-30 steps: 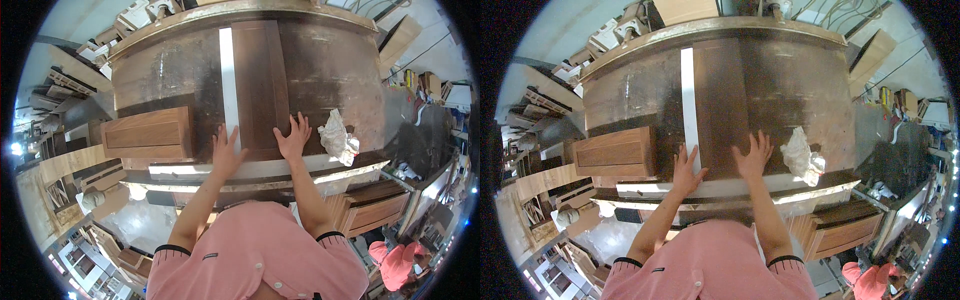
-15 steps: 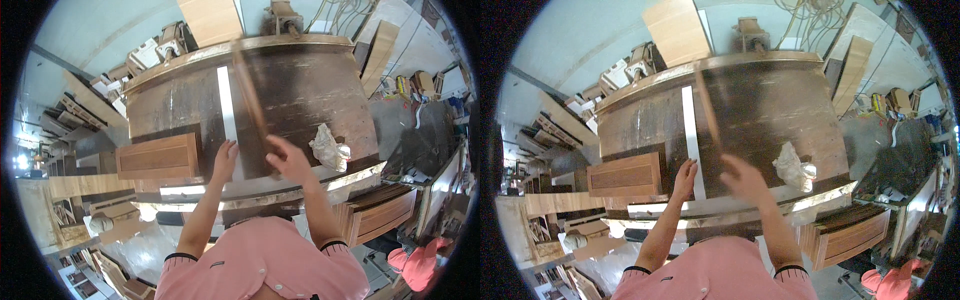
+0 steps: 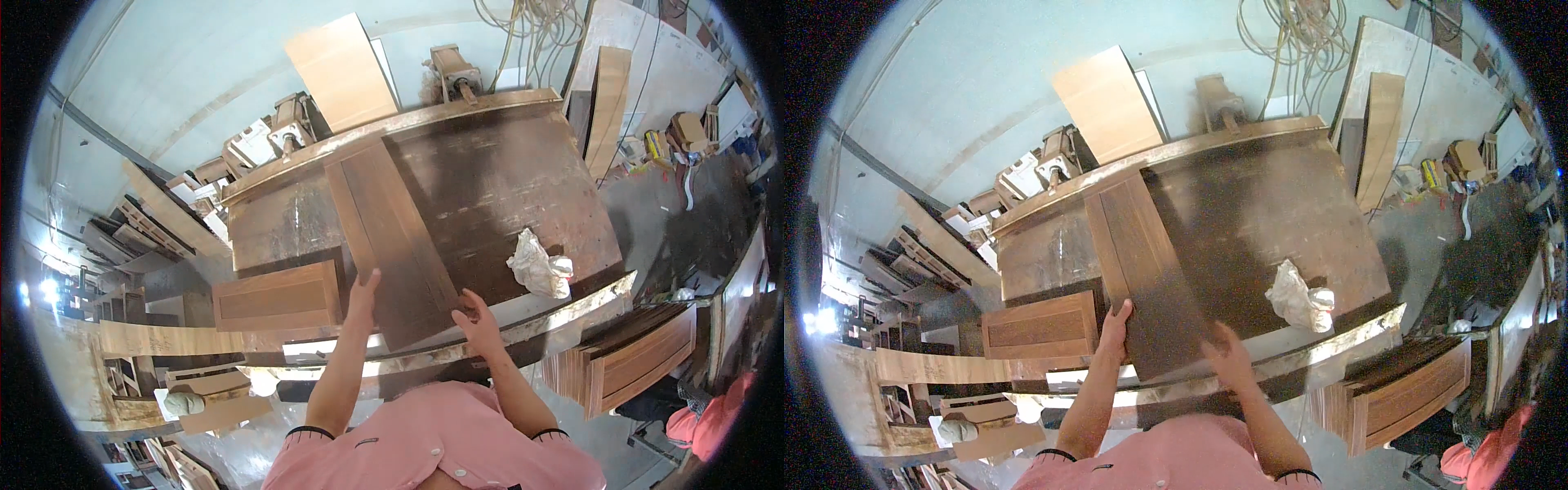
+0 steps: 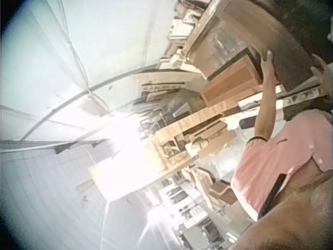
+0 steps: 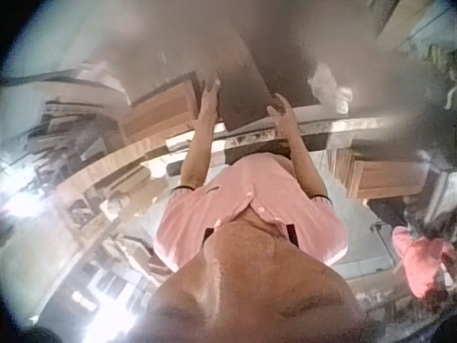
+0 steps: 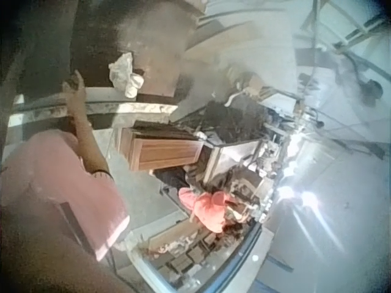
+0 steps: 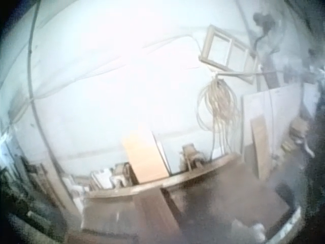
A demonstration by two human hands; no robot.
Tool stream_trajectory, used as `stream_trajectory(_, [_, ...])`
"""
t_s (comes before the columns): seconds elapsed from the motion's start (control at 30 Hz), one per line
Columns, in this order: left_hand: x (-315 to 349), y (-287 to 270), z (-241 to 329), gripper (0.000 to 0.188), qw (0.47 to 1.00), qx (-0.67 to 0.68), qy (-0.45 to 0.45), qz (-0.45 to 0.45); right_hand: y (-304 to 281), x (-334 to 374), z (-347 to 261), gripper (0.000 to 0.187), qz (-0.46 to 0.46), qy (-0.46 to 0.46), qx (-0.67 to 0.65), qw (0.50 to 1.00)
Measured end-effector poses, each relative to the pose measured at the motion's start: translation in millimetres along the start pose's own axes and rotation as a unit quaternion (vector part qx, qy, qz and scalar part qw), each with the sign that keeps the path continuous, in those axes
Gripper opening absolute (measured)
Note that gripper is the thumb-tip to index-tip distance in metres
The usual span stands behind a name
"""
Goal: The person applies lacquer to wooden door panels using a white cloth and stacks them on a workbench.
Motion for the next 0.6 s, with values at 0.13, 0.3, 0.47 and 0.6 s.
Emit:
stream_trajectory(0.13, [18, -2, 11, 0.048, 0.996, -0.003, 0.074, -0.046, 6, 1, 25, 0.04, -0.116, 0.034, 0.038, 0.992])
stream_trajectory(0.3, [80, 14, 61, 0.062, 0.978, 0.057, 0.166, -0.113, -3, 22, -3, 0.031, -0.04, -0.045, 0.022, 0.998])
stream_trajectory(0.47, [96, -19, 78, 0.033, 0.955, 0.074, 0.265, -0.106, -8, 31, -2, 0.054, 0.073, 0.057, -0.043, 0.995])
stream_trajectory(0.6, [127, -44, 104, 0.04, 0.949, 0.111, 0.279, -0.091, 16, 50, -41, 0.068, -0.042, -0.033, -0.173, 0.983])
Point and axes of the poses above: each hand's wrist, its own x-axis away from the middle knuckle, its own y-axis out of the palm, z = x × y, the point moved 10 cm from there along -x, towards the middle knuckle, and after that the axes turned 4 degrees about z, right-handed, at the moved point
